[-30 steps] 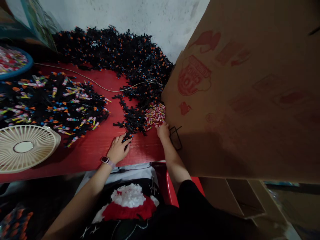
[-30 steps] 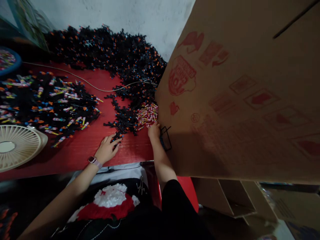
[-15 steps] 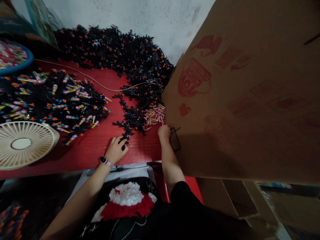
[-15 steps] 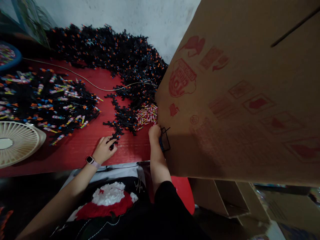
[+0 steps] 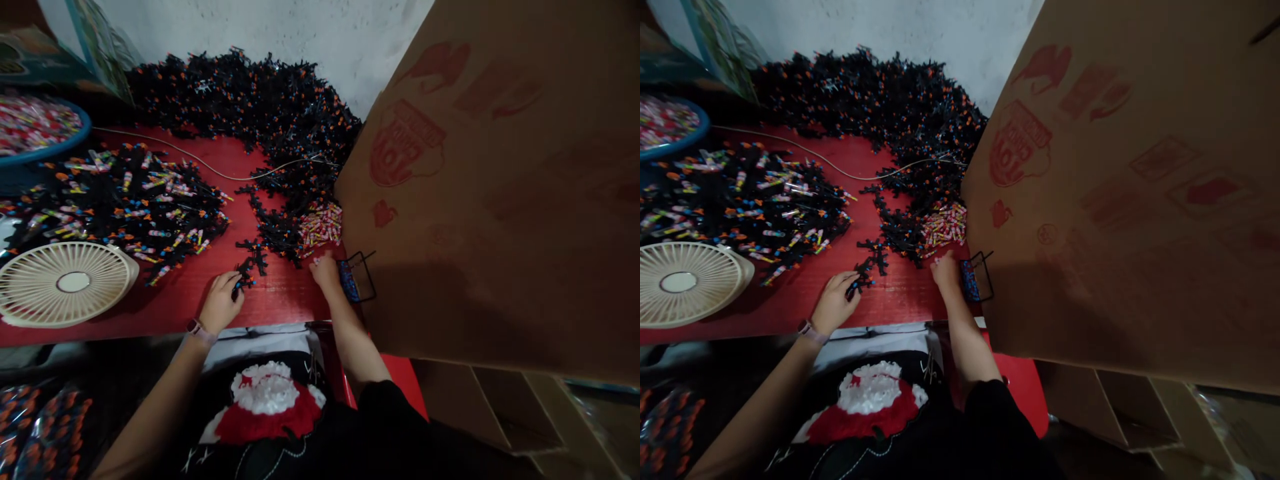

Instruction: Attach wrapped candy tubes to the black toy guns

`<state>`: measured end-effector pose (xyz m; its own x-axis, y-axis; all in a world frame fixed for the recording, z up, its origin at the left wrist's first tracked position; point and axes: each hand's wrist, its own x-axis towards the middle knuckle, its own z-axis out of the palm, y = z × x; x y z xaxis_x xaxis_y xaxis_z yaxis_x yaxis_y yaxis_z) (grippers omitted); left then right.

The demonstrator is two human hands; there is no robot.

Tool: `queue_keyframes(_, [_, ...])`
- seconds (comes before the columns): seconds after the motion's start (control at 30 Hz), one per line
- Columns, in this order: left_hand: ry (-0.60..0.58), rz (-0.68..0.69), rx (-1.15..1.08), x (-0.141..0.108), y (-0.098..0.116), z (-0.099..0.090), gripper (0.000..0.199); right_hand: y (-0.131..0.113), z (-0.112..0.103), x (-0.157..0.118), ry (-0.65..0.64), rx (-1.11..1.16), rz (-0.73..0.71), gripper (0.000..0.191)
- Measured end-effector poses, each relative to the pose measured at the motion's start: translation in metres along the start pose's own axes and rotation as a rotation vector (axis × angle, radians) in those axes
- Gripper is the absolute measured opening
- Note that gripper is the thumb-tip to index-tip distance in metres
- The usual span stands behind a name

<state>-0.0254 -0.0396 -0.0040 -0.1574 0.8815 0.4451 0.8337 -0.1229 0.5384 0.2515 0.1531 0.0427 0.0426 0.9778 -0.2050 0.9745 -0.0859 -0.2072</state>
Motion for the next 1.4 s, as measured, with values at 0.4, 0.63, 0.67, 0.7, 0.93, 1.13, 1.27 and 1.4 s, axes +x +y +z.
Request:
queue_keyframes(0.4, [0.207,-0.294,-0.233,0.005,0.029,-0.023,0.032,-0.002,0.043,-0.065,0.144,0.327,-0.307,0.043])
queue_keyframes(0.63, [0.427,-0.697,-0.942,0.004,0.039,-0.022,0.053,-0.008,0.034,-0.086,0.045,0.937,-0.293,0.043])
queue_keyframes(0.67, [0.408,-0.719,-0.984,0.004,0.043,-0.024,0.054,-0.012,0.034,-0.097,-0.001,1.059,-0.348,0.046])
queue_keyframes(0.7, [0.393,-0.735,-1.005,0.004,0.048,-0.026,0.055,-0.017,0.033,-0.109,-0.081,1.159,-0.417,0.049])
queue_keyframes(0.93, [0.35,-0.651,-0.985,0.003,0.086,-0.026,0.055,-0.051,0.017,-0.165,-0.326,1.353,-0.48,0.039])
queue_keyframes(1.13, [0.306,-0.543,-0.975,-0.002,0.103,-0.03,0.084,-0.047,0.006,-0.169,-0.351,1.411,-0.429,0.046])
queue_keyframes(1.27, [0.246,-0.496,-0.962,0.0,0.11,-0.043,0.082,-0.038,-0.009,-0.168,-0.384,1.377,-0.443,0.043])
queue_keyframes(1.4, [0.223,-0.462,-0.959,0.003,0.119,-0.054,0.077,-0.034,-0.023,-0.17,-0.306,1.348,-0.483,0.038])
